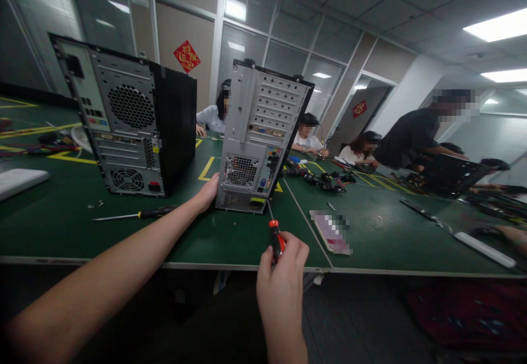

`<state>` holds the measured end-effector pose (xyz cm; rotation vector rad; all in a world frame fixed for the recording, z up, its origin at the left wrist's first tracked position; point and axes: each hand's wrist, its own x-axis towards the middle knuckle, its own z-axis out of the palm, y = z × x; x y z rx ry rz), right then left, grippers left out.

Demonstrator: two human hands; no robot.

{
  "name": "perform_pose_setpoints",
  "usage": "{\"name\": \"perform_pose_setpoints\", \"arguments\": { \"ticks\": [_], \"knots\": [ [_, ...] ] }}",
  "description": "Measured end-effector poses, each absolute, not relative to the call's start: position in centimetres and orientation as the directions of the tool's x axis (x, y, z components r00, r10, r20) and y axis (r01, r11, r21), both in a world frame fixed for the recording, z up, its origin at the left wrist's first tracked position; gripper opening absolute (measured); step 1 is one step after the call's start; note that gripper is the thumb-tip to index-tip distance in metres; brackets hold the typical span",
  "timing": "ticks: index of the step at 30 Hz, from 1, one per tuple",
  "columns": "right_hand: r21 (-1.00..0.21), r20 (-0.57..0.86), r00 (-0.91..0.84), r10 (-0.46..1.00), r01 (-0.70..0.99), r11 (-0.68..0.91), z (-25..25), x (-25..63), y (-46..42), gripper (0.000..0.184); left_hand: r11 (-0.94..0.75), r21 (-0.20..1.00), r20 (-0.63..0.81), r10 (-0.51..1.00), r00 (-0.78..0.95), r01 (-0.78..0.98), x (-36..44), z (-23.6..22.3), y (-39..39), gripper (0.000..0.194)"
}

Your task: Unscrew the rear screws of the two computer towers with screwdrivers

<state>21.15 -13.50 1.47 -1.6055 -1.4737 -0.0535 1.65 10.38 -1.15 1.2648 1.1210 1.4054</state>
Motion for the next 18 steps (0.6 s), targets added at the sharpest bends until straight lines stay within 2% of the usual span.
{"name": "perform_pose_setpoints", "arguments": {
  "ticks": [7,18],
  "knots": [
    [-0.581,0.583,0.283,0.762,0.801,0.147,1.35,21.32,-13.51,0.028,-0.186,0.982,0.184,0.981,-0.058,-0.038,1.63,-0.68,9.88,0.051],
    [-0.632,0.534,0.349,0.770,0.770,0.089,1.75,21.26,-13.39,0.039,-0.218,0.975,0.214,0.974,-0.080,-0.041,1.83,-0.75,9.99,0.047]
  ]
}}
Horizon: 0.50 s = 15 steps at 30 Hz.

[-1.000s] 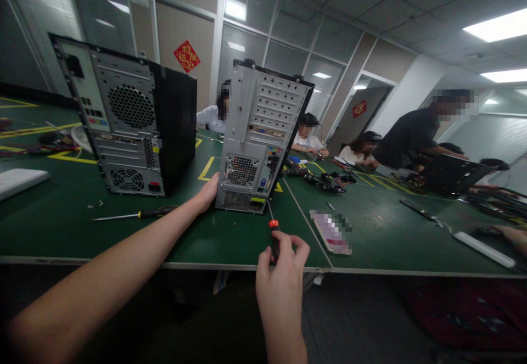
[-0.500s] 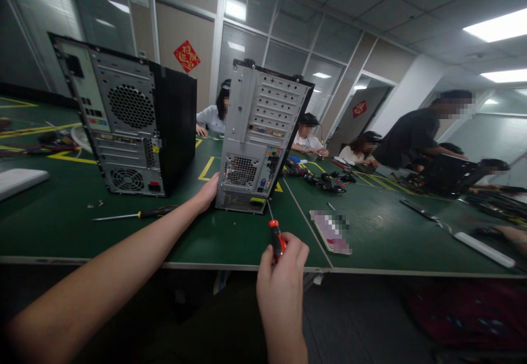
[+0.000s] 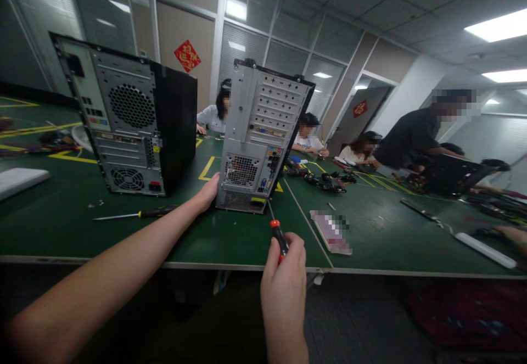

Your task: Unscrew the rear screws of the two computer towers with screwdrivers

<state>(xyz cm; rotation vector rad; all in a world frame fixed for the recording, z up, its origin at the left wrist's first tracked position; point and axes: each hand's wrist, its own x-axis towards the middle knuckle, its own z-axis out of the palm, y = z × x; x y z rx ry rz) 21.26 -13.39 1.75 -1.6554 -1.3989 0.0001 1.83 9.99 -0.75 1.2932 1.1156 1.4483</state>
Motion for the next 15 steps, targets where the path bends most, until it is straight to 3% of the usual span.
{"name": "perform_pose_setpoints", "arguments": {
  "ticks": [5,15],
  "knots": [
    [-0.571,0.605,0.293,0.741,0.808,0.147,1.76,21.21,-13.39,0.036,-0.240,0.969,0.237,0.969,-0.072,-0.050,1.85,-0.79,10.01,0.046],
    [-0.580,0.577,0.262,0.773,0.798,0.162,1.33,21.36,-13.62,0.026,-0.206,0.976,0.203,0.977,-0.059,-0.065,1.74,-1.04,10.34,0.046]
  ]
}}
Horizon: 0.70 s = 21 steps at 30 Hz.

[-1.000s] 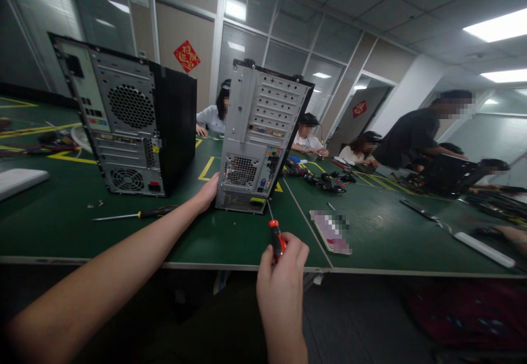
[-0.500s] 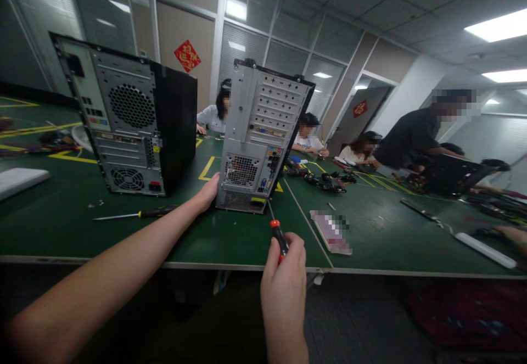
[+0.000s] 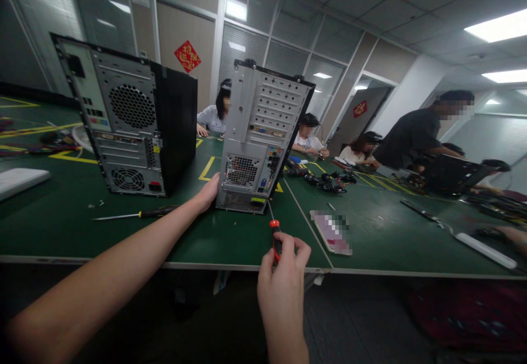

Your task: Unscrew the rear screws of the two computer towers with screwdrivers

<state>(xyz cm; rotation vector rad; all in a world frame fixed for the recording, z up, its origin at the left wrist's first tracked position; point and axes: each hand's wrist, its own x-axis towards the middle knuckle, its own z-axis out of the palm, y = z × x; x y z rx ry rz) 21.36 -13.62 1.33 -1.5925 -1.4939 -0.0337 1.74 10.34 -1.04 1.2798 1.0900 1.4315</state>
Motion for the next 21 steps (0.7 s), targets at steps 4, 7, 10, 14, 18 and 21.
{"name": "perform_pose_setpoints", "arguments": {
  "ticks": [4,7,10,14,18,21],
  "knots": [
    [-0.560,0.585,0.250,0.771,0.812,0.163,1.40,21.37,-13.68,0.026,-0.186,0.981,0.182,0.981,-0.067,-0.059,1.71,-1.01,10.26,0.048],
    [-0.551,0.595,0.253,0.762,0.820,0.158,1.48,21.30,-13.70,0.029,-0.186,0.981,0.182,0.981,-0.062,-0.062,1.65,-1.05,10.30,0.050],
    [-0.547,0.593,0.255,0.764,0.824,0.149,1.54,21.27,-13.70,0.030,-0.191,0.980,0.188,0.980,-0.061,-0.057,1.65,-1.08,10.37,0.050],
    [-0.539,0.598,0.259,0.759,0.831,0.142,1.59,21.30,-13.69,0.030,-0.207,0.977,0.203,0.977,-0.071,-0.056,1.77,-0.97,10.28,0.046],
    [-0.531,0.608,0.270,0.746,0.837,0.130,1.67,21.35,-13.67,0.032,-0.190,0.980,0.186,0.980,-0.069,-0.059,1.78,-0.77,10.08,0.048],
    [-0.528,0.611,0.282,0.740,0.841,0.115,1.71,21.35,-13.68,0.033,-0.182,0.981,0.179,0.982,-0.054,-0.061,1.70,-0.68,9.94,0.050]
  ]
}}
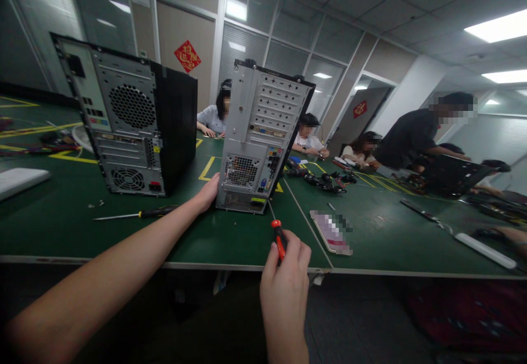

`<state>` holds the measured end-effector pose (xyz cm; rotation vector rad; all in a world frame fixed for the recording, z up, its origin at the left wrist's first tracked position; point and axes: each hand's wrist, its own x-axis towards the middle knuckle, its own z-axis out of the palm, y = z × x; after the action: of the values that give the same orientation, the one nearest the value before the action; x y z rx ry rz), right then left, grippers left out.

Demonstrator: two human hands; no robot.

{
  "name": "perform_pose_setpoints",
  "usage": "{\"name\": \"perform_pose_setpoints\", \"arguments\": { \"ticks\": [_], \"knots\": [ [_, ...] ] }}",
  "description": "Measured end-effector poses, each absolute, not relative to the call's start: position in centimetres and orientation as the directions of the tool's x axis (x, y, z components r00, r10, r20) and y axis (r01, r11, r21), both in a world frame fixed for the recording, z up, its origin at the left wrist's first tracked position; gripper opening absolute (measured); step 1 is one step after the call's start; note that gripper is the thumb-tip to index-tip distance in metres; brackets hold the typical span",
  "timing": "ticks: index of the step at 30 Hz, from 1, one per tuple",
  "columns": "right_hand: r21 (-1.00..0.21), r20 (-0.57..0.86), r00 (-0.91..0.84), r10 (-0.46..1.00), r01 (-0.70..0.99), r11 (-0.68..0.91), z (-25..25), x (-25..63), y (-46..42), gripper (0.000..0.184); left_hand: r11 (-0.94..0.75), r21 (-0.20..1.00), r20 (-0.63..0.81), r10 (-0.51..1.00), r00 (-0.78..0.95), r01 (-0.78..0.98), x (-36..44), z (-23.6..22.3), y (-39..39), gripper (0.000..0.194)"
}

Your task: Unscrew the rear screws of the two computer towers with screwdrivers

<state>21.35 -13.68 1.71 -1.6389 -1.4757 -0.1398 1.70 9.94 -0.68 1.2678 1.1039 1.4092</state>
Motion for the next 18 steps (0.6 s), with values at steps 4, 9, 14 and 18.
{"name": "perform_pose_setpoints", "arguments": {
  "ticks": [4,9,14,18],
  "knots": [
    [-0.528,0.614,0.280,0.738,0.840,0.120,1.62,21.27,-13.65,0.032,-0.172,0.983,0.169,0.984,-0.053,-0.066,1.71,-0.52,9.69,0.050],
    [-0.544,0.624,0.275,0.732,0.825,0.154,1.29,21.31,-13.38,0.028,-0.181,0.981,0.177,0.982,-0.058,-0.073,1.81,-0.41,9.59,0.050],
    [-0.548,0.606,0.280,0.745,0.826,0.135,1.16,21.37,-13.37,0.030,-0.170,0.983,0.167,0.985,-0.053,-0.063,1.73,-0.39,9.54,0.052],
    [-0.543,0.607,0.268,0.748,0.828,0.143,1.35,21.30,-13.55,0.032,-0.150,0.986,0.147,0.988,-0.054,-0.069,1.71,-0.29,9.45,0.054]
  ]
}}
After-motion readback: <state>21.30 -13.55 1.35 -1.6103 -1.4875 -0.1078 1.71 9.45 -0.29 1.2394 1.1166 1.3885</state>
